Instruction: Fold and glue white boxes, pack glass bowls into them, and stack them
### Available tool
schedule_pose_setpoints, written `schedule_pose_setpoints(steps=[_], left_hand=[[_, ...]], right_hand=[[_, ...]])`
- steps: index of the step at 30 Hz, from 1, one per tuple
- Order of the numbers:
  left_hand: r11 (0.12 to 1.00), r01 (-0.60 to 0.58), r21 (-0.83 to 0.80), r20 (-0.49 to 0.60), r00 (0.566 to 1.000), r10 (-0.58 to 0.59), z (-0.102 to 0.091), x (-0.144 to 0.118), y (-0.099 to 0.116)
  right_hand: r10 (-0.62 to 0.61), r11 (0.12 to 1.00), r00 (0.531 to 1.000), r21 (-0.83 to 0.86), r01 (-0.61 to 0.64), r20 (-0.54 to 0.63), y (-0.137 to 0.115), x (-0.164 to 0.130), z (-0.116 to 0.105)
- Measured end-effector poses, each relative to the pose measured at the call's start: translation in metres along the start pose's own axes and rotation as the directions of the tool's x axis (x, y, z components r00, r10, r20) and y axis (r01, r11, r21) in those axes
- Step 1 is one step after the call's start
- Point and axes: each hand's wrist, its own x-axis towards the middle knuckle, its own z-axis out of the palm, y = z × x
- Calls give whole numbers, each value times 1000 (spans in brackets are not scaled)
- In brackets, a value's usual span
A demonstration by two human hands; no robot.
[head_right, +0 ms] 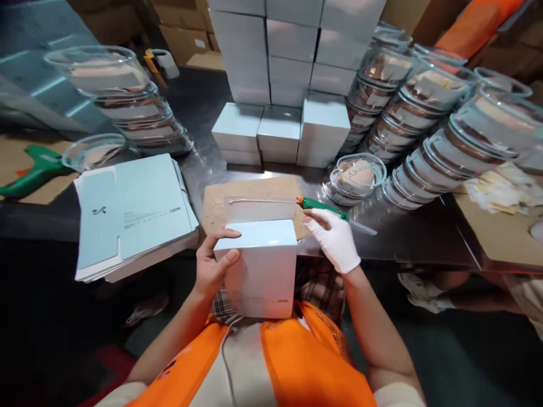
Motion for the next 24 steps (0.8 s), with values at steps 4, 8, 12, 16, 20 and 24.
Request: schedule_pose_setpoints(steps=[4, 8, 12, 16, 20, 24], left_hand=[[998, 54, -18, 35, 998, -54, 9, -6, -1], [979, 114, -169, -67, 990, -127, 14, -9, -10], [916, 115, -383, -68, 986, -153, 14, -9, -23], [956, 37, -291, -41, 998, -51, 5, -8, -28], [964, 40, -261, 9, 999, -39, 1, -7, -26], [956, 67, -285, 1, 998, -69, 8, -8, -22]], right_hand=[[80, 903, 943, 378, -206, 322, -23, -3, 37], [38, 896, 968, 421, -143, 247, -7, -4, 42], [-403, 906, 859, 272, 325, 317, 5, -13, 27], [-635, 766, 690, 173, 619, 347, -3, -21, 25], [-706, 685, 602, 141, 715, 373, -9, -21, 30], [-714, 663, 561, 145, 734, 420, -8, -14, 32]])
